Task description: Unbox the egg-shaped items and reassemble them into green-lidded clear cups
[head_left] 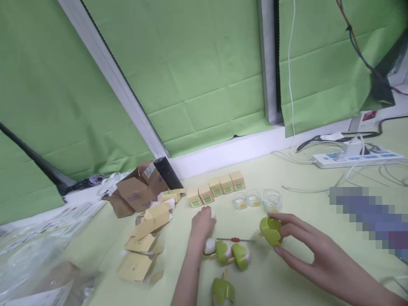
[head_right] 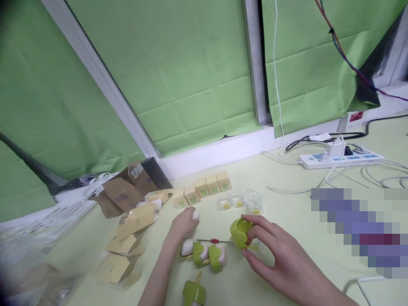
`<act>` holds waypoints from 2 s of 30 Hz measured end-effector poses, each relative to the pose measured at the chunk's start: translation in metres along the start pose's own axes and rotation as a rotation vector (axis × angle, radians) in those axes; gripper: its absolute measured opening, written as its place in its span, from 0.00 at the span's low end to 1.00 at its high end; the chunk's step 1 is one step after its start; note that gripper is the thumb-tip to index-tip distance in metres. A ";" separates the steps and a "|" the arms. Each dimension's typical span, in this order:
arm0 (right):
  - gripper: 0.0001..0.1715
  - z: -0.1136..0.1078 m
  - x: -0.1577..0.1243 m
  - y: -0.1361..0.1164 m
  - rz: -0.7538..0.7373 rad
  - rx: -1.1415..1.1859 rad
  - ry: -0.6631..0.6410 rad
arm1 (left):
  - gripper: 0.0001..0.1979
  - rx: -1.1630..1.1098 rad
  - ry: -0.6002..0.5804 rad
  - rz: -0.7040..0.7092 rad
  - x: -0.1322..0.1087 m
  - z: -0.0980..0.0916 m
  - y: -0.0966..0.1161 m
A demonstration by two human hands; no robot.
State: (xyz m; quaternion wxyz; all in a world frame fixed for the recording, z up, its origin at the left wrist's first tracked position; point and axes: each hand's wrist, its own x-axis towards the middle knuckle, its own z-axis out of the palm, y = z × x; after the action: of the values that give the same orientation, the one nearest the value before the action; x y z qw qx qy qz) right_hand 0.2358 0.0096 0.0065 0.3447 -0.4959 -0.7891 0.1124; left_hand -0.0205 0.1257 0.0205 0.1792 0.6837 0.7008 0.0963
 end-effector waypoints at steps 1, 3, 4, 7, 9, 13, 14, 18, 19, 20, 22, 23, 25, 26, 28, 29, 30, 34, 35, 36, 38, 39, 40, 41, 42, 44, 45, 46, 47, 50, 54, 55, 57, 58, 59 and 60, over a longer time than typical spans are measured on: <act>0.05 0.001 -0.001 -0.002 -0.002 0.022 -0.003 | 0.18 -0.040 0.006 0.027 0.001 0.000 0.000; 0.09 0.002 -0.003 -0.006 -0.008 0.068 0.025 | 0.19 -0.128 0.022 0.091 -0.007 0.001 0.007; 0.13 0.003 -0.004 -0.008 -0.024 0.089 0.056 | 0.20 -0.207 0.017 0.123 -0.016 0.003 0.013; 0.25 0.001 -0.002 -0.016 -0.112 0.133 0.168 | 0.20 -0.780 -0.130 0.187 -0.054 0.014 0.041; 0.31 0.000 0.000 -0.021 -0.167 0.143 0.196 | 0.21 -1.365 -0.344 0.132 -0.077 0.026 0.059; 0.36 -0.003 -0.001 -0.028 -0.139 0.160 0.115 | 0.22 -1.941 -0.672 -0.021 -0.102 0.057 0.074; 0.36 -0.002 -0.002 -0.027 -0.093 0.178 0.080 | 0.21 -1.990 -0.672 -0.060 -0.104 0.063 0.074; 0.36 0.005 -0.008 -0.018 0.209 0.264 0.041 | 0.21 -2.041 -0.601 -0.135 -0.106 0.077 0.064; 0.32 0.008 -0.008 -0.015 0.261 0.279 0.036 | 0.23 -2.037 -0.591 -0.130 -0.106 0.079 0.061; 0.27 0.010 -0.008 -0.013 0.288 0.306 0.017 | 0.27 -2.032 -0.580 -0.115 -0.106 0.080 0.060; 0.18 0.014 -0.005 -0.010 0.284 0.432 -0.077 | 0.33 -2.025 -0.564 -0.083 -0.107 0.081 0.059; 0.16 0.016 -0.003 -0.010 0.279 0.519 -0.126 | 0.35 -2.026 -0.572 -0.066 -0.107 0.081 0.059; 0.15 0.015 0.000 -0.011 0.281 0.633 -0.178 | 0.35 -2.021 -0.658 -0.026 -0.108 0.081 0.060; 0.15 0.014 0.002 -0.011 0.286 0.636 -0.167 | 0.34 -2.015 -0.720 -0.004 -0.109 0.080 0.060; 0.15 0.009 0.004 -0.010 0.300 0.561 -0.084 | 0.31 -2.006 -0.790 0.022 -0.109 0.079 0.061; 0.16 0.005 0.005 -0.008 0.315 0.520 -0.014 | 0.27 -2.009 -0.763 0.010 -0.109 0.079 0.062; 0.17 0.002 0.006 -0.006 0.334 0.496 0.063 | 0.24 -2.015 -0.686 -0.025 -0.109 0.079 0.063; 0.18 -0.007 0.004 0.003 0.333 0.490 0.184 | 0.21 -1.951 -0.436 -0.171 -0.108 0.077 0.068; 0.18 -0.007 0.002 0.003 0.309 0.496 0.146 | 0.23 -1.942 -0.464 -0.164 -0.107 0.076 0.069; 0.18 -0.006 0.000 0.004 0.281 0.499 0.106 | 0.25 -1.940 -0.510 -0.143 -0.107 0.075 0.070; 0.18 -0.004 -0.004 0.003 0.233 0.490 0.065 | 0.26 -1.940 -0.594 -0.098 -0.107 0.075 0.070; 0.19 -0.002 -0.007 0.002 0.212 0.475 0.073 | 0.26 -1.930 -0.620 -0.085 -0.107 0.076 0.070; 0.21 0.000 -0.009 0.000 0.190 0.453 0.088 | 0.27 -1.910 -0.643 -0.088 -0.108 0.077 0.070; 0.22 0.001 -0.010 -0.001 0.162 0.424 0.098 | 0.28 -1.887 -0.666 -0.103 -0.108 0.080 0.069; 0.22 0.002 -0.011 -0.003 0.130 0.391 0.096 | 0.29 -1.867 -0.692 -0.119 -0.108 0.083 0.069; 0.22 0.003 -0.011 -0.007 0.060 0.326 0.042 | 0.31 -1.854 -0.756 -0.142 -0.109 0.088 0.068; 0.22 0.003 -0.010 -0.010 0.029 0.302 0.004 | 0.30 -1.862 -0.782 -0.152 -0.110 0.090 0.068; 0.22 0.002 -0.009 -0.013 0.001 0.286 -0.033 | 0.29 -1.877 -0.801 -0.161 -0.111 0.092 0.068; 0.22 0.002 -0.008 -0.016 -0.024 0.275 -0.055 | 0.26 -1.893 -0.803 -0.176 -0.112 0.093 0.069; 0.21 0.001 -0.005 -0.025 -0.119 0.249 -0.065 | 0.21 -1.910 -0.780 -0.229 -0.116 0.097 0.069; 0.23 0.002 -0.001 -0.031 -0.199 0.190 -0.030 | 0.21 -1.911 -0.782 -0.171 -0.119 0.101 0.069; 0.23 0.002 -0.001 -0.031 -0.202 0.180 -0.031 | 0.21 -1.919 -0.785 -0.168 -0.119 0.102 0.069; 0.23 0.003 -0.003 -0.031 -0.214 0.173 -0.039 | 0.18 -1.971 -0.759 -0.215 -0.119 0.104 0.070; 0.23 0.004 -0.004 -0.029 -0.217 0.173 -0.043 | 0.16 -2.010 -0.727 -0.254 -0.118 0.104 0.071; 0.23 0.005 -0.006 -0.028 -0.211 0.173 -0.046 | 0.14 -2.046 -0.684 -0.291 -0.117 0.103 0.072; 0.24 0.007 -0.008 -0.027 -0.193 0.170 -0.050 | 0.14 -2.068 -0.643 -0.319 -0.117 0.102 0.074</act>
State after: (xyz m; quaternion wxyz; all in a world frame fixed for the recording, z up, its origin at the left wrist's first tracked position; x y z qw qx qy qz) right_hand 0.2147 -0.0088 0.0118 0.3751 -0.3839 -0.8289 0.1576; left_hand 0.0867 0.0020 -0.0308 0.8515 0.0975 0.2825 0.4308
